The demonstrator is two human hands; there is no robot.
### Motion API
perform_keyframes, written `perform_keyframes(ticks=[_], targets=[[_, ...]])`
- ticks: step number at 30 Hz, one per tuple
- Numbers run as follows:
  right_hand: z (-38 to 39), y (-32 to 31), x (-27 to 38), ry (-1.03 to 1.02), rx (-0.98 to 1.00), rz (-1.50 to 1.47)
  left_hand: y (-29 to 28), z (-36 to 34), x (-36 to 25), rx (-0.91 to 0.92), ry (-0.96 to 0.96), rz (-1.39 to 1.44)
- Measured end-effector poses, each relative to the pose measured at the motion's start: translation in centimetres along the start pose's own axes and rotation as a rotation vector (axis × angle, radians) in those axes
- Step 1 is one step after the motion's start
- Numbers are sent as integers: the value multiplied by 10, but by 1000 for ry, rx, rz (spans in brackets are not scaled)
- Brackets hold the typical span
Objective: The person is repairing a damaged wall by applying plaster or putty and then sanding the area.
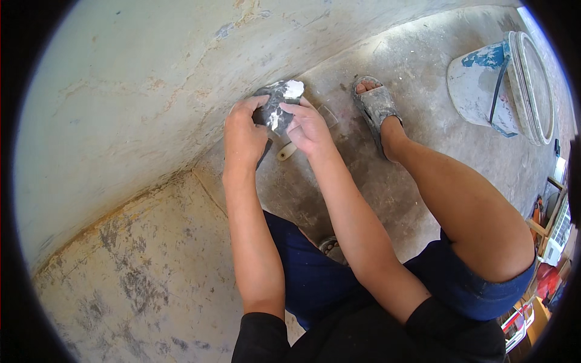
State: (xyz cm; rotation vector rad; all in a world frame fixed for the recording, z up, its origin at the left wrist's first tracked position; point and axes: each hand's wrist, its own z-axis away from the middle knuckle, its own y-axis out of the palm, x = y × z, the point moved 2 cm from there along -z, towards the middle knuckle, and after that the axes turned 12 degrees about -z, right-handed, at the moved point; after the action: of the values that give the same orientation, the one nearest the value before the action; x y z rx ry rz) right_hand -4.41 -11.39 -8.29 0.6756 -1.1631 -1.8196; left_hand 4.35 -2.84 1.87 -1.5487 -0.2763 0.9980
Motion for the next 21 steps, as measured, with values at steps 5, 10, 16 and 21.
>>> perform_keyframes(ticks=[5, 10, 16, 21], targets=[[9, 0, 3, -2, -1, -11, 5, 8, 30, -52, -218, 63], [15, -9, 9, 32, 1, -13, 4, 4, 33, 147, -685, 697], [13, -25, 14, -5, -137, 99, 7, -2, 31, 237, -617, 737], [17, -8, 24, 78, -188, 35, 5, -5, 31, 285, -591, 644]])
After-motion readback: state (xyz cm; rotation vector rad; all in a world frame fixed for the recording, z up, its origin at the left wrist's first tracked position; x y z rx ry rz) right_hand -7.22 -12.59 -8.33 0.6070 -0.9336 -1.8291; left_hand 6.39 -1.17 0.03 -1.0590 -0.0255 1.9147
